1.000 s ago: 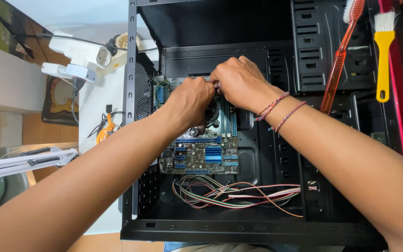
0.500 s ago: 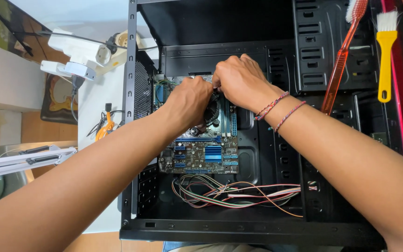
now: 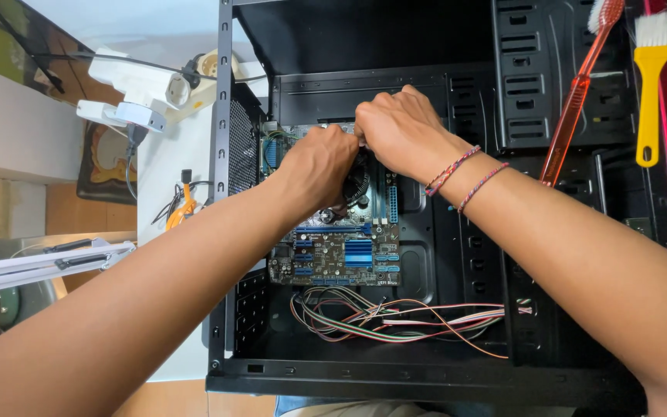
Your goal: The person works inside an open desktop computer case, seating a CPU cooler and RAM on the motherboard, connecting cables, and brushing dust from the board. They then pick up an optical drive, align it with the front drive bay, and drive screws with a screwdriver to secure it.
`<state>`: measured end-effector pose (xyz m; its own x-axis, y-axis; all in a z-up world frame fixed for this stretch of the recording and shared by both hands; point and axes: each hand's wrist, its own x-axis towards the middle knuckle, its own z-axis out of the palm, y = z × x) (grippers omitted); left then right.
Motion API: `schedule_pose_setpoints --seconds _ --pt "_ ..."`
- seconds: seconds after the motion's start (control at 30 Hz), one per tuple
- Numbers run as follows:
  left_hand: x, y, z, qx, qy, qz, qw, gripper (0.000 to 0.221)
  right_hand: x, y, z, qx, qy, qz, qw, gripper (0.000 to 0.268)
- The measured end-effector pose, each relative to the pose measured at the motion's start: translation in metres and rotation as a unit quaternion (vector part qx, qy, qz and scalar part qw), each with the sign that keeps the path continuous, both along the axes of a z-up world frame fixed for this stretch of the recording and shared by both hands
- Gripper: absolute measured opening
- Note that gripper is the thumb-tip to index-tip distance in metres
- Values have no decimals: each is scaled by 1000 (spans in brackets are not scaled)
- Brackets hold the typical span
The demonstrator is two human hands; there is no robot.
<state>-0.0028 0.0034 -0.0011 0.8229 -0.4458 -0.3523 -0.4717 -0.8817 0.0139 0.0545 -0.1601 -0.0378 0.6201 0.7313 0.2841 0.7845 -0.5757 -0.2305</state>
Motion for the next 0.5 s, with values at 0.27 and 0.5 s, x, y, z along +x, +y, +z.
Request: schedule_pose_setpoints --seconds 0.27,0.5 --pt "-2 1 -4 -16 -24 2 1000 58 -9 6 21 -146 -44 -2 988 15" --pt "-1 1 -5 -6 -22 -10 1000 60 -12 3 27 -128 -98 38 986 9"
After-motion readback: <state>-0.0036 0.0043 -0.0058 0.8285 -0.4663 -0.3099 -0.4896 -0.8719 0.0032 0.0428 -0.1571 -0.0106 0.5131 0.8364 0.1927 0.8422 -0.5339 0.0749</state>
